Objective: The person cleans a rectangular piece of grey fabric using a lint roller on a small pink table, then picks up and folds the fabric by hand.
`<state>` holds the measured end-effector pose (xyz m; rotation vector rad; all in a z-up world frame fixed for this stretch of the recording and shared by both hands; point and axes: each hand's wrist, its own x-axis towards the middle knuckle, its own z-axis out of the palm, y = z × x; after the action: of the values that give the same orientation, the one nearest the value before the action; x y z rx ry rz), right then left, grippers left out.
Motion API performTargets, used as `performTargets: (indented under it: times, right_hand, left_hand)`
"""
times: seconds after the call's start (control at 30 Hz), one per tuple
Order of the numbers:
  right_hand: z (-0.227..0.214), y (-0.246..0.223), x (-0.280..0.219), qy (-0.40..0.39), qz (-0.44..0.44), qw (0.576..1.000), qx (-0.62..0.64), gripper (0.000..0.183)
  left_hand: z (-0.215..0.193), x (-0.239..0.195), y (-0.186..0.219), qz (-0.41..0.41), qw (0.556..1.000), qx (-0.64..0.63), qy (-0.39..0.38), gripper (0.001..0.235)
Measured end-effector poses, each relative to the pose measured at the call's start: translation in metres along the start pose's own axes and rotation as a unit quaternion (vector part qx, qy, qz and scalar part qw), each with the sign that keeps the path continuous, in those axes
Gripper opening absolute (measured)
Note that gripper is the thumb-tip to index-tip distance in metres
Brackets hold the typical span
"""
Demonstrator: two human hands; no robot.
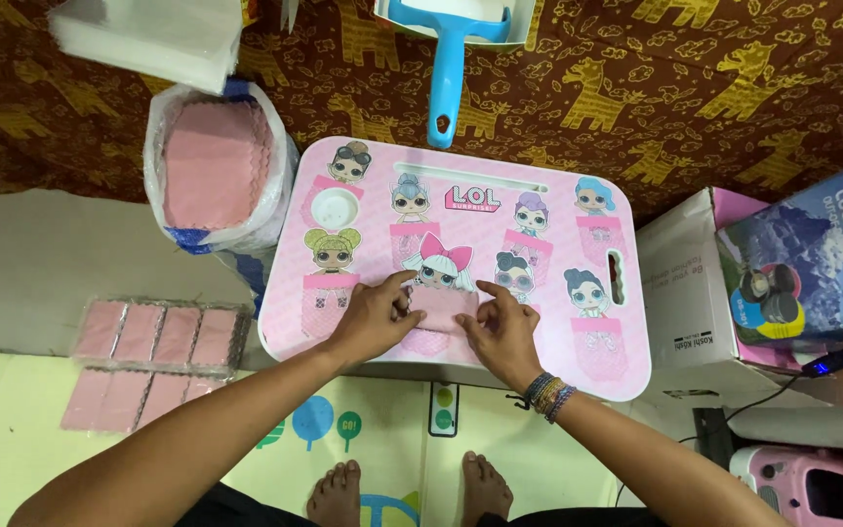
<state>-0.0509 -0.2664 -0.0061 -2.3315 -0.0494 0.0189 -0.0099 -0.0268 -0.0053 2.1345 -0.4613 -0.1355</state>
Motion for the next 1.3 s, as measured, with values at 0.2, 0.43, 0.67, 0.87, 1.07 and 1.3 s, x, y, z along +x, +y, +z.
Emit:
performTargets:
  times: [0.2,0.43,0.67,0.87,1.07,1.3]
  right_hand:
    - [-0.001,-0.003,0.001,0.009,0.002,1.0,-0.019,0.058]
    - [-0.003,0.001,0.0,0.029,-0.029,0.997,-0.066,0.051]
    - [-0.011,-0.009,0.002,0.038,-0.072,0.989,-0.123,0.048]
    - [-0.016,-0.012,0.001,0.061,-0.207,0.96,-0.178,0.03]
    - [-0.015,-0.014,0.018,0.051,-0.271,0.931,-0.238,0.017]
    - [0.01,-0.018,0.033,0.059,-0.249,0.928,-0.27,0.025]
  left_hand:
    - [0.0,0.0,0.005,-0.021,1.0,-0.018,0.009,0.062]
    - [0.002,0.001,0.004,-0.017,1.0,0.024,0.004,0.062]
    - [-0.009,0.001,0.008,-0.02,0.995,0.101,-0.015,0.064]
    - [-0.009,0.002,-0.01,0.073,0.982,0.169,0.03,0.074]
    - [0.005,-0.001,-0.022,0.058,0.979,0.196,0.014,0.078]
    - [0.012,-0.004,-0.01,-0.019,0.981,0.195,-0.001,0.087]
